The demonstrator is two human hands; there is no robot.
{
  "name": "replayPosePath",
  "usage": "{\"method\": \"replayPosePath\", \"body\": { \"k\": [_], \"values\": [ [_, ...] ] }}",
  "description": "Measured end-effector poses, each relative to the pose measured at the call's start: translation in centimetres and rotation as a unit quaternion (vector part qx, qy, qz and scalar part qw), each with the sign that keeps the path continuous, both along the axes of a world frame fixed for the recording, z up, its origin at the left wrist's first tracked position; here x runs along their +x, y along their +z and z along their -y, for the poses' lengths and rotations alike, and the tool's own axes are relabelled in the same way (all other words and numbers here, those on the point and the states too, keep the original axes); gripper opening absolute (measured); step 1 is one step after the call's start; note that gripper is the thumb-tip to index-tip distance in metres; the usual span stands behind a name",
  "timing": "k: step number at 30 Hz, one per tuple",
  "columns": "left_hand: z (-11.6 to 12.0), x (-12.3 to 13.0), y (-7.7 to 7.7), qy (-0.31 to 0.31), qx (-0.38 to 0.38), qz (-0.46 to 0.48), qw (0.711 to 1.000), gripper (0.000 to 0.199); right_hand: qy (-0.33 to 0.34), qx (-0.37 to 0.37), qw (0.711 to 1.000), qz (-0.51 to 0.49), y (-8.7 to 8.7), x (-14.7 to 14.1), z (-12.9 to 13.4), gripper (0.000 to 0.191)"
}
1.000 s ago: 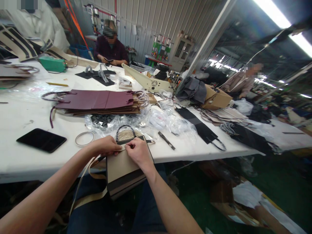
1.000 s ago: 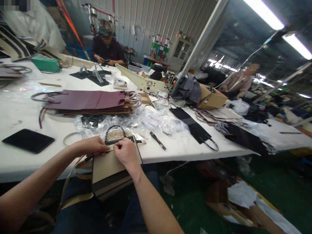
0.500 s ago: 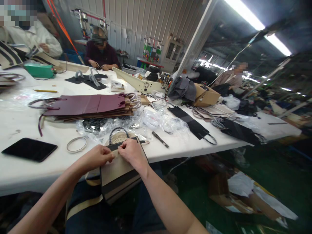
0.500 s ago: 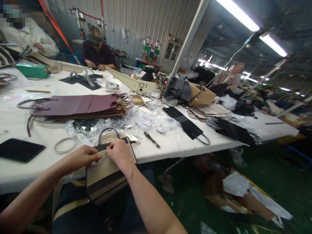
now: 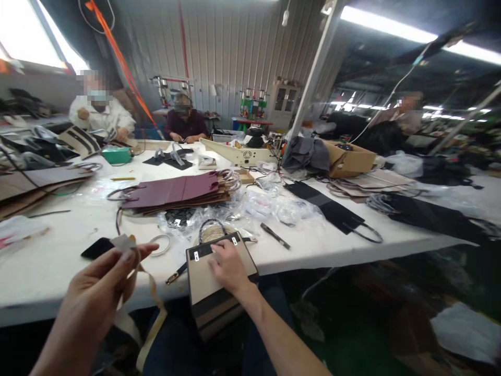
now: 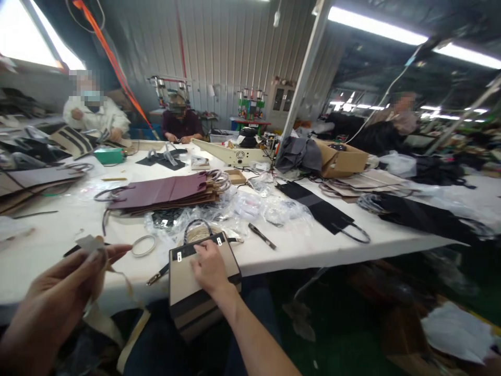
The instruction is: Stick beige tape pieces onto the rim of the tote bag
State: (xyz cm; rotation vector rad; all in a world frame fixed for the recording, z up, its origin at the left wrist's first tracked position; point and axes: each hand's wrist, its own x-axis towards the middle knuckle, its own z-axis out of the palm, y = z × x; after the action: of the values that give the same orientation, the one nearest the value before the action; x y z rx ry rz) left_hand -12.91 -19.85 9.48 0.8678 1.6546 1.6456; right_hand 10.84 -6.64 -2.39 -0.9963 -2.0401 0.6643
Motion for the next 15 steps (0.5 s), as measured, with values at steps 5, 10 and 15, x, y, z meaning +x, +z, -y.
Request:
{"method": "replayPosePath", "body": {
  "k": [5,10,15],
  "values": [
    [-1.0,2.2,1.2,0.005,0.052,0.059,0.997,0.041,0.153,-0.091,0.974,-0.144,4.6,-2.6,3.2,0.087],
    [-0.8,2.8,4.4,-0.041,0.054,-0.090,0.994,0.041,0.185,-0.195,0.948,-0.171,4.4,-9.4,7.5,0.080],
    [1.4,2.3,7.4,-0.018,0.012,-0.159,0.987,0.046,0.233,-0.261,0.913,-0.209,2.8,-14.4,9.7,0.025]
  ]
}}
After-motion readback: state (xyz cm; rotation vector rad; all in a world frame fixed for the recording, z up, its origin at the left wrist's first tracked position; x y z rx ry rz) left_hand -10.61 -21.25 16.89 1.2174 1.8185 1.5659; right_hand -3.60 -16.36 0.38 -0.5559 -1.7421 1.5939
